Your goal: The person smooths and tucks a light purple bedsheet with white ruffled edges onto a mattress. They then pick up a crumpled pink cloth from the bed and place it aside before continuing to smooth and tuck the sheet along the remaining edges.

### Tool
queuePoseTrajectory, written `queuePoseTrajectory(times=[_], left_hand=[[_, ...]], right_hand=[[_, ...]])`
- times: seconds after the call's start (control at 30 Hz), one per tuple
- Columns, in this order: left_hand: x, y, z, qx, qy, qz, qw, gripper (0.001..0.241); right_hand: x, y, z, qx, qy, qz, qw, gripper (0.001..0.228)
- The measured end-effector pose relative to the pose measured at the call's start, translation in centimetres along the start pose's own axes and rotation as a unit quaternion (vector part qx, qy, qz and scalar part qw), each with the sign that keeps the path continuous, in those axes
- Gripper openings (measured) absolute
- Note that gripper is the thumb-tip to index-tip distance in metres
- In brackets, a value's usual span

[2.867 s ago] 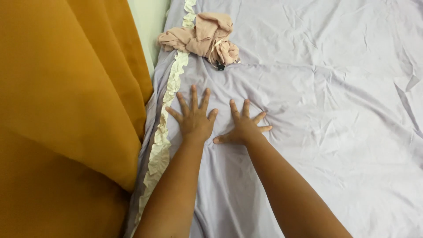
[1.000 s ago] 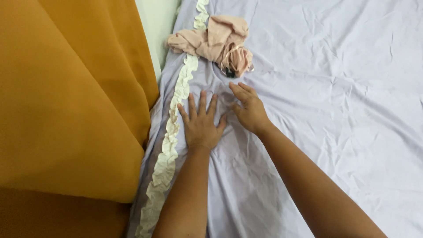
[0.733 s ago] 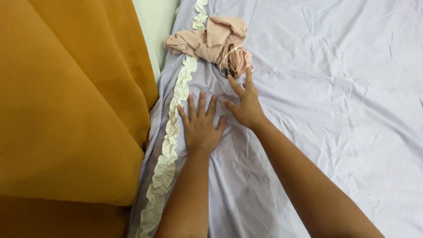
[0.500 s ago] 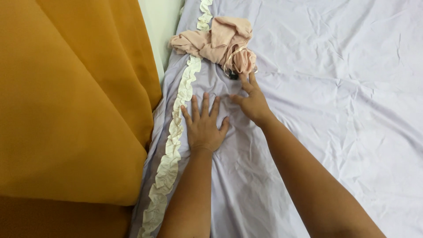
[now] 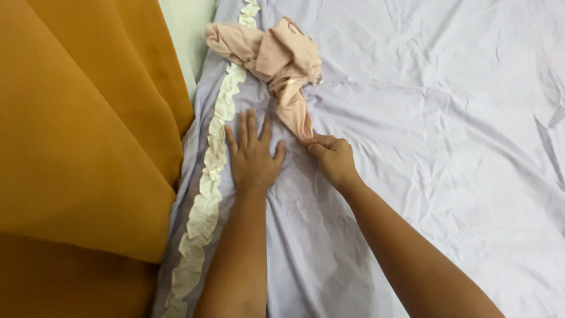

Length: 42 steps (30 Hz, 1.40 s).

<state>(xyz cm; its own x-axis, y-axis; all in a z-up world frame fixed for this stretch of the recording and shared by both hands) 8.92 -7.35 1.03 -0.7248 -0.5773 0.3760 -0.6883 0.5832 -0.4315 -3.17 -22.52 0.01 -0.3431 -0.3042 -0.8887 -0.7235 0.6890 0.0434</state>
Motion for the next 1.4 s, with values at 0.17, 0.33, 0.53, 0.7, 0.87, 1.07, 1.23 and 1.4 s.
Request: queuePoseTrajectory(times=[0.17,0.33,0.53,0.7,0.87,1.07,1.23,1.4], left_hand=[[-0.2,0.8,1.3,0.047,-0.074,-0.001,0.996,0.068],[0.1,2.8,0.6,0.104,-0.084,-0.001,0.991,0.070],[3.5,6.7,0.4,0.046,0.076,0.123,0.988,0.056],[7.0,10.1,-2.7,-0.004,0.146,0.134,0.980,0.040],[7.8,11.9,-1.9,-0.079,0.185,0.062,0.978,0.047],[9.6,12.8,-4.1,-0.160,0.181,-0.060,0.968,0.054],[11.4,14.8,-4.4,-0.172,0.192,-0.042,0.965,0.051],[12.3,17.5,-4.3,-0.129,0.308,-0.014,0.943,0.058]], right_hand=[[0.4,3.9,-0.8,0.007,0.062,-0.008,0.998,0.017],[0.7,7.8,0.4,-0.046,0.064,0.014,0.997,0.021],[0.0,12.6,3.6,-0.222,0.064,0.036,0.972,0.023],[-0.8,14.4,3.4,-0.234,-0.050,-0.003,0.971,0.019],[-2.0,16.8,1.1,-0.160,-0.082,-0.027,0.983,0.006],[-4.6,19.7,-2.6,-0.067,-0.008,-0.113,0.991,0.062],[-5.3,22.0,-4.8,0.020,0.089,-0.179,0.980,0.086],[-5.6,24.3,-5.6,0.067,0.145,-0.191,0.969,0.082]])
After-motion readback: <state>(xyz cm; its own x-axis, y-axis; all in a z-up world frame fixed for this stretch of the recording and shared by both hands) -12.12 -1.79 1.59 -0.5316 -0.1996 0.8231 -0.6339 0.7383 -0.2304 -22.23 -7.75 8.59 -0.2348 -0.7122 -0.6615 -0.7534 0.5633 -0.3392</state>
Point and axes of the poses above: each hand's wrist, its own y-axis away from the middle knuckle, its own z-axis out of the palm, x = y × z, the point moved 10 cm from there along -y, towards the middle knuckle, and after that the axes turned 7 degrees about y, right-handed, at the moved point
